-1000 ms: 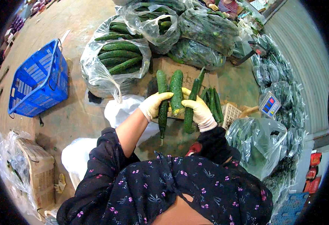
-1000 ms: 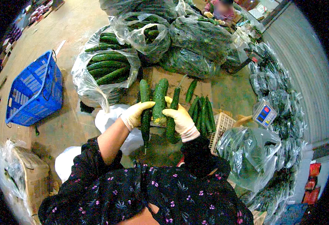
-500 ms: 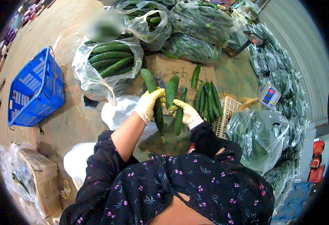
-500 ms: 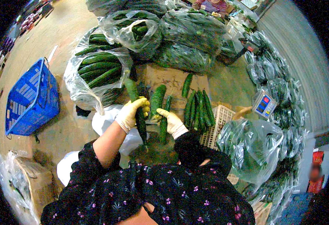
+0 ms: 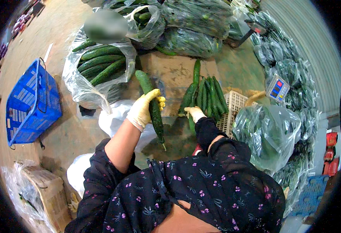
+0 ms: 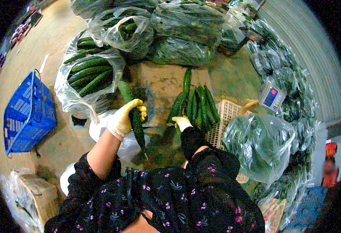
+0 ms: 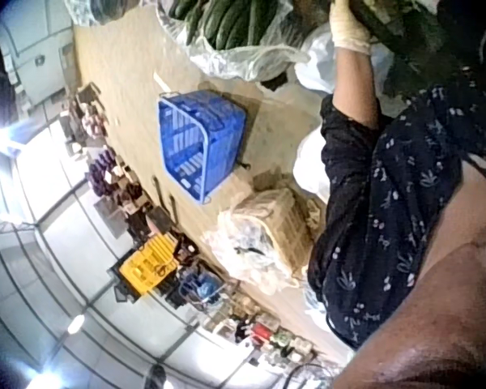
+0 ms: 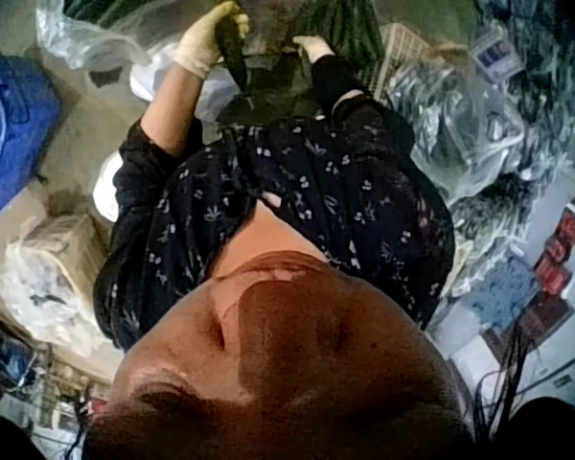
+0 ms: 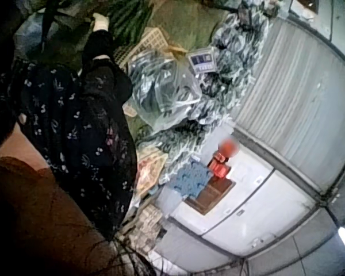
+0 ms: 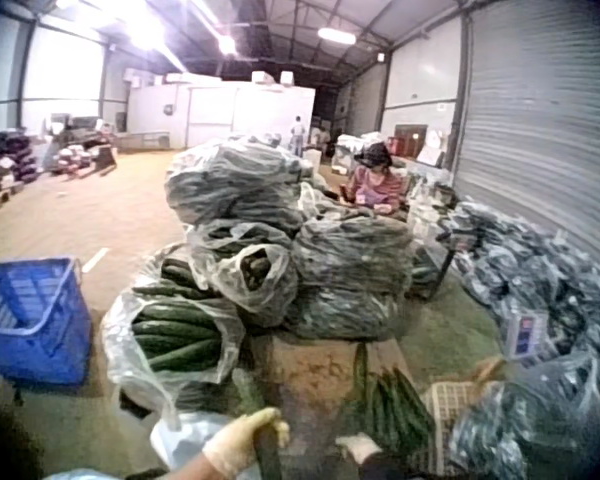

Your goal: The person sorts cucumbers by hand into a plastic bag, weighs the bag on an electronic scale, ties the top of the bag, and sets it aside with other filled bags.

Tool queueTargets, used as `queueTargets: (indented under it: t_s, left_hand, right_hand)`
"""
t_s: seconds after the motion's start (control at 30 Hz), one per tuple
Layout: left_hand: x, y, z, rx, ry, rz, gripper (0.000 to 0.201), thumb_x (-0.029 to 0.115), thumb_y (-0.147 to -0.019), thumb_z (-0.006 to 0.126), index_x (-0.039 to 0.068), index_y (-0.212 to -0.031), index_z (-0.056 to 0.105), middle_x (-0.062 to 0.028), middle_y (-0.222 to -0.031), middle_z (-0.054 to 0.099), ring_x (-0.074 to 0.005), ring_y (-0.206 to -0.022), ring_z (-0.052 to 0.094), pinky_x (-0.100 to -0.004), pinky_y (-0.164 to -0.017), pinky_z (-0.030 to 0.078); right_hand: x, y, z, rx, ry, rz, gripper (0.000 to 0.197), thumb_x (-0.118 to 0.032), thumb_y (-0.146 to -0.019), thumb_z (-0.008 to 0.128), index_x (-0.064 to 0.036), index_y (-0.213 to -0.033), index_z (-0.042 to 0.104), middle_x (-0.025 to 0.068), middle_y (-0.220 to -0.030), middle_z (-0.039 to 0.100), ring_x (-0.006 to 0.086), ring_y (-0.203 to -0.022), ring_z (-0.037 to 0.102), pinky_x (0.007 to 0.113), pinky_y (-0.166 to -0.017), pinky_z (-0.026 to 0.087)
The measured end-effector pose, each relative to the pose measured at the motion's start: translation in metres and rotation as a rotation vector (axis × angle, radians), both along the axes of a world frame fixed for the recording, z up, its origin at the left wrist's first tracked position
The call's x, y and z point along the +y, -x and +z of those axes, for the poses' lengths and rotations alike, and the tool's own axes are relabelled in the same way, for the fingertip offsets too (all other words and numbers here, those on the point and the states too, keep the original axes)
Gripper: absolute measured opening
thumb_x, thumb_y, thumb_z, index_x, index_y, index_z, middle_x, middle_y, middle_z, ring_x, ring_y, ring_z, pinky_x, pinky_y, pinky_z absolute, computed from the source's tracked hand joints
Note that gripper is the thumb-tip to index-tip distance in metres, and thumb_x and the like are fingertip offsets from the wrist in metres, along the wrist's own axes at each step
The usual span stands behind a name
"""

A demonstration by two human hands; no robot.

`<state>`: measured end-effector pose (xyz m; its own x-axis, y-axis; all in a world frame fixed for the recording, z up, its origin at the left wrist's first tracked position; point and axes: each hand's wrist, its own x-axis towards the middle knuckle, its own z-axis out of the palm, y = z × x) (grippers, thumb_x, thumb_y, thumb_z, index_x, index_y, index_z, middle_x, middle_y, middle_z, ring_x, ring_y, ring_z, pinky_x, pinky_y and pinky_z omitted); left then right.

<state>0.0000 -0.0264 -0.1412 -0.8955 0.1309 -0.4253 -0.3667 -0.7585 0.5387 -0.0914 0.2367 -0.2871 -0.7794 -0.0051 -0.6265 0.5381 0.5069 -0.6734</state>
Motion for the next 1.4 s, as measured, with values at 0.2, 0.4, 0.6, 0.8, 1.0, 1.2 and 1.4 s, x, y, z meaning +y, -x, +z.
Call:
queueTargets:
  t_s: [0.2, 0.4, 0.6, 0.8, 1.0, 1.2, 1.4]
  left_hand:
    - [0.005, 0.000, 0.006, -0.028, -0.020, -0.076, 0.024, 0.026, -0.086, 0.059, 0.005, -0.099, 0.057, -0.0135, -0.090, 0.063, -0.0231, -0.073, 0.060, -0.0323, -0.063, 0.051]
    - [0.015, -0.002, 0.009, -0.021, -0.057, -0.184, 0.026, 0.024, -0.084, 0.061, 0.001, -0.095, 0.057, -0.0130, -0.088, 0.063, -0.0213, -0.068, 0.060, -0.0312, -0.058, 0.051]
    - [0.030, -0.002, 0.005, 0.119, -0.110, -0.439, 0.029, 0.026, -0.086, 0.055, 0.005, -0.107, 0.057, -0.0099, -0.100, 0.063, -0.0235, -0.087, 0.061, -0.0372, -0.074, 0.051]
    - [0.043, -0.010, 0.011, 0.118, -0.201, -0.431, 0.030, 0.027, -0.086, 0.055, 0.005, -0.106, 0.058, -0.0093, -0.097, 0.064, -0.0238, -0.085, 0.061, -0.0399, -0.073, 0.051]
    - [0.046, -0.020, 0.019, 0.135, -0.122, -0.341, 0.032, 0.031, -0.086, 0.056, 0.005, -0.105, 0.058, -0.0086, -0.094, 0.064, -0.0215, -0.080, 0.061, -0.0395, -0.070, 0.051]
    - [0.056, -0.034, 0.011, 0.168, -0.317, -0.371, 0.039, 0.035, -0.088, 0.053, 0.002, -0.108, 0.055, -0.0131, -0.097, 0.062, -0.0266, -0.083, 0.060, -0.0398, -0.072, 0.050]
    - [0.078, -0.062, 0.042, 0.160, -0.405, -0.344, 0.050, 0.043, -0.088, 0.046, -0.002, -0.109, 0.053, -0.0197, -0.114, 0.056, -0.0351, -0.103, 0.054, -0.0512, -0.089, 0.041]
  right_hand:
    - [-0.013, -0.004, 0.067, -0.159, 0.845, -0.536, 0.030, -0.034, -0.083, 0.064, -0.0043, -0.080, 0.058, 0.0099, -0.074, 0.062, 0.0217, -0.065, 0.060, 0.031, -0.057, 0.047]
    - [-0.038, 0.002, 0.147, -0.248, 1.240, -0.627, 0.049, -0.046, -0.079, 0.065, -0.0005, -0.093, 0.055, 0.0118, -0.090, 0.061, 0.0241, -0.081, 0.060, 0.032, -0.070, 0.049]
    - [-0.062, -0.011, 0.190, -0.086, 1.293, -0.536, 0.042, -0.038, -0.080, 0.065, -0.0020, -0.099, 0.051, 0.0114, -0.091, 0.058, 0.0255, -0.084, 0.056, 0.037, -0.080, 0.045]
    - [-0.074, -0.053, 0.212, 0.171, 1.086, -0.157, 0.032, -0.027, -0.084, 0.062, -0.0052, -0.105, 0.050, 0.0085, -0.089, 0.058, 0.0215, -0.080, 0.056, 0.037, -0.076, 0.047]
    - [-0.057, -0.095, 0.206, 0.273, 0.560, 0.438, 0.042, -0.019, -0.083, 0.062, -0.0041, -0.119, 0.047, 0.0059, -0.104, 0.057, 0.0173, -0.097, 0.052, 0.031, -0.087, 0.042]
    - [-0.027, -0.117, 0.203, 0.037, 0.794, 0.255, 0.043, -0.009, -0.080, 0.058, -0.0019, -0.121, 0.046, 0.0073, -0.106, 0.059, 0.0170, -0.094, 0.056, 0.029, -0.083, 0.046]
    - [0.023, -0.157, 0.228, 0.117, 1.077, 0.012, 0.042, -0.003, -0.079, 0.053, -0.0002, -0.120, 0.047, 0.0091, -0.103, 0.060, 0.0175, -0.087, 0.059, 0.031, -0.079, 0.049]
